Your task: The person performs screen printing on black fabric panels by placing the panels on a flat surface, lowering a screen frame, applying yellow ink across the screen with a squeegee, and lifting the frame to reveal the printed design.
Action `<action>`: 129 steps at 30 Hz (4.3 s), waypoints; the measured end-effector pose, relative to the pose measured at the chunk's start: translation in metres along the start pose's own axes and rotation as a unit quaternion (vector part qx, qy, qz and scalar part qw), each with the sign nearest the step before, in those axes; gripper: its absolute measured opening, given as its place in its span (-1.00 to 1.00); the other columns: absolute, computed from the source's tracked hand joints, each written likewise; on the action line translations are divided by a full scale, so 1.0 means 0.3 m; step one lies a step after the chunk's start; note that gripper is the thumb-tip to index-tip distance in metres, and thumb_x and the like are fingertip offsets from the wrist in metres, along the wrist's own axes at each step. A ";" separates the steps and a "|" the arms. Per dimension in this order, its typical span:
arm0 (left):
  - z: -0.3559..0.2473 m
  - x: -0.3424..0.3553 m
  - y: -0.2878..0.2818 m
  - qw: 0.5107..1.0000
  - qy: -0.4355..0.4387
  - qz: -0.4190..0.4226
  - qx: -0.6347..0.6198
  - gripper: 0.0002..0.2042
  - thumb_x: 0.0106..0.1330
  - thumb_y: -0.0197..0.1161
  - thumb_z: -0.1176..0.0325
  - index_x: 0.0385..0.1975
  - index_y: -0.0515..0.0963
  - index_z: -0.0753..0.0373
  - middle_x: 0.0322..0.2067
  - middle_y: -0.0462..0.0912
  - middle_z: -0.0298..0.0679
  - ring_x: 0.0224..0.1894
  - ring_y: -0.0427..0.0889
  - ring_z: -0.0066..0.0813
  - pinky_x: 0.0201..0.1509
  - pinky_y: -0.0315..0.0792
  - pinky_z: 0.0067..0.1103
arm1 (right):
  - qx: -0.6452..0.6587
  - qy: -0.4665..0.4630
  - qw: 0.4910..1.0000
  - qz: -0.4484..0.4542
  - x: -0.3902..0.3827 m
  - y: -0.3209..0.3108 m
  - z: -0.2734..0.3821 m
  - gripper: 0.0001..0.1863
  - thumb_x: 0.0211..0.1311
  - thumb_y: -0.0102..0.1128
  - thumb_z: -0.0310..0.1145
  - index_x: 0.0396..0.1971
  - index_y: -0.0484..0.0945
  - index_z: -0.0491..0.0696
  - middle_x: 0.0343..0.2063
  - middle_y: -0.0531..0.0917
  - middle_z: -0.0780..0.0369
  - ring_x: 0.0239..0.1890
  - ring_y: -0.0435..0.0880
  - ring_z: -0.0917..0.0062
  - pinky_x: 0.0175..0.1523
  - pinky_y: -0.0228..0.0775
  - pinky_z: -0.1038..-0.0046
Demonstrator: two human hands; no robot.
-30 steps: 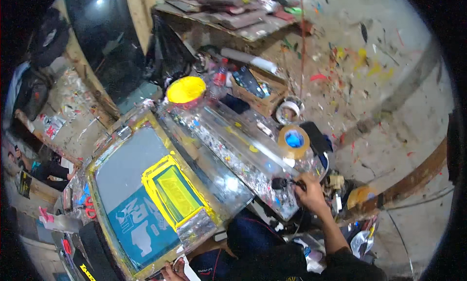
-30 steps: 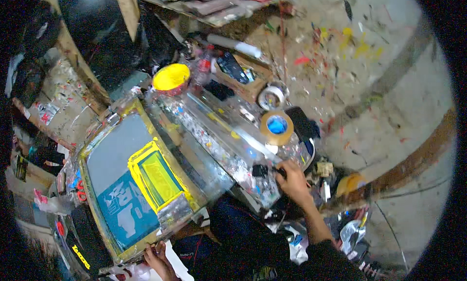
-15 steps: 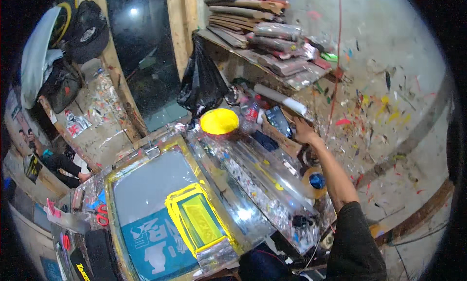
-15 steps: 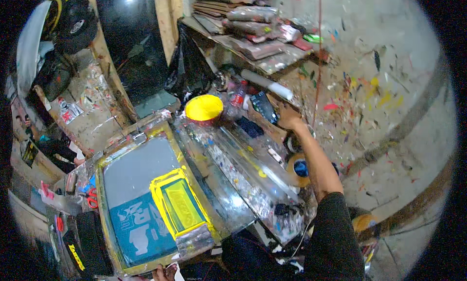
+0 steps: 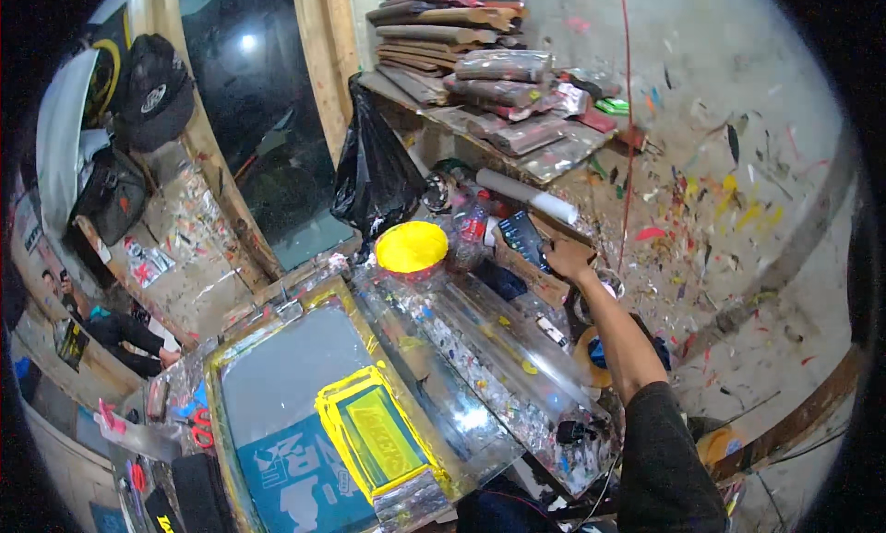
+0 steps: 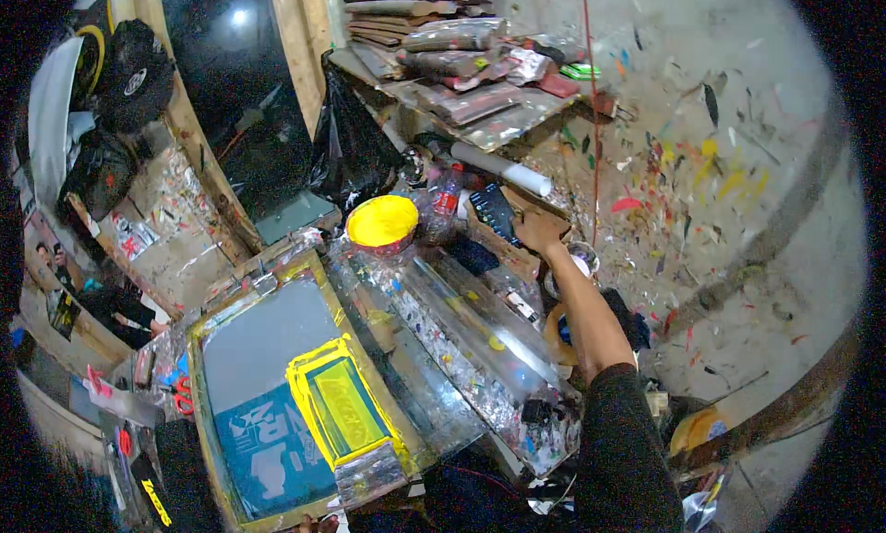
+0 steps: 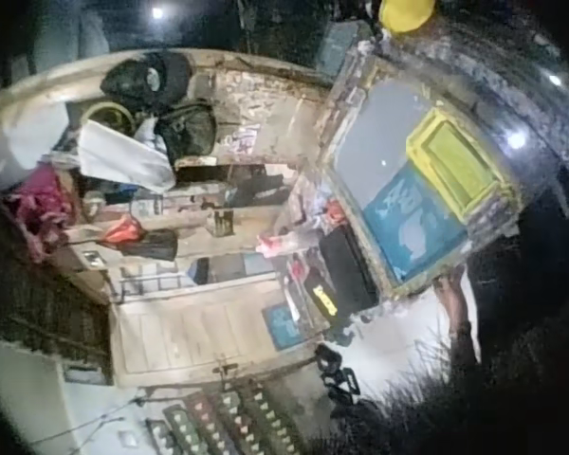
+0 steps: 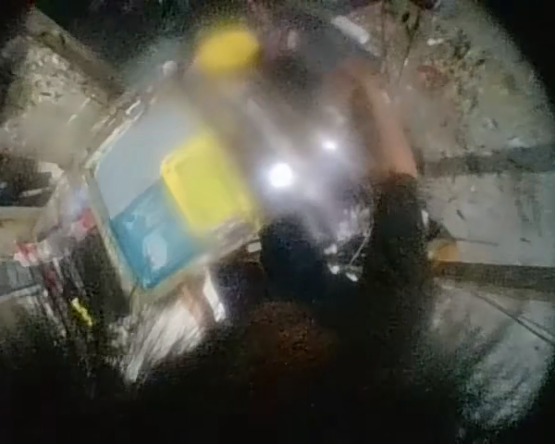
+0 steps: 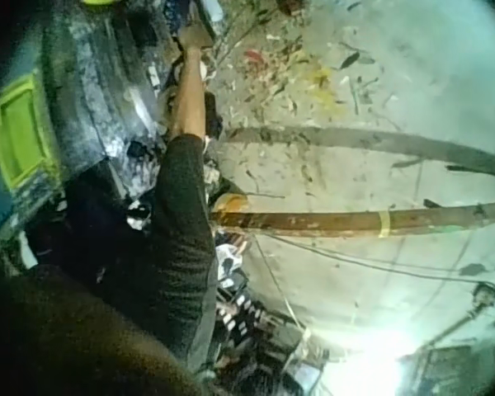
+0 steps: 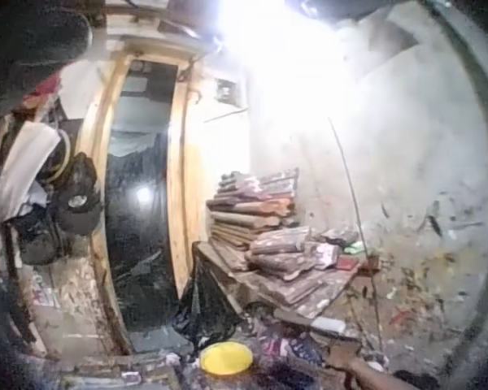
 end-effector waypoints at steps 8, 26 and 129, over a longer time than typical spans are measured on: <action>-0.019 0.000 0.016 1.000 0.010 0.004 0.030 -0.56 0.50 -0.02 0.12 0.21 0.35 0.29 0.23 0.36 -0.04 0.27 0.31 -0.13 0.43 0.02 -0.16 | 0.057 -0.031 0.998 -0.018 0.034 0.040 -0.073 -0.48 0.16 0.09 0.02 -0.33 0.68 -0.22 -0.28 0.66 -0.19 -0.14 0.67 -0.02 0.00 0.46 0.11; -0.044 0.009 0.051 0.996 0.012 0.008 0.082 -0.57 0.50 0.00 0.21 0.23 0.29 0.35 0.21 0.35 0.00 0.24 0.36 -0.13 0.35 0.22 -0.22 | -0.003 -0.085 0.996 0.017 -0.020 0.029 -0.011 -0.49 -0.02 0.30 -0.10 -0.08 0.62 -0.10 -0.15 0.69 -0.06 -0.07 0.69 0.09 0.03 0.54 0.13; -0.169 -0.103 0.116 0.994 -0.048 0.052 0.079 -0.67 0.48 0.10 0.24 -0.04 0.27 0.41 -0.38 0.66 0.10 -0.39 0.72 -0.20 -0.28 0.63 -0.44 | 0.002 -0.638 0.760 0.123 -1.330 0.193 0.926 -0.72 0.17 0.11 -0.37 -0.10 0.40 0.01 -0.39 0.57 0.21 -0.21 0.70 0.32 0.15 0.39 0.04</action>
Point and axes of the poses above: each hand's wrist, its own x-axis towards the middle knuckle, its own y-axis out of the palm, z = x × y, the point moved 6 cm from there along x, towards the middle knuckle
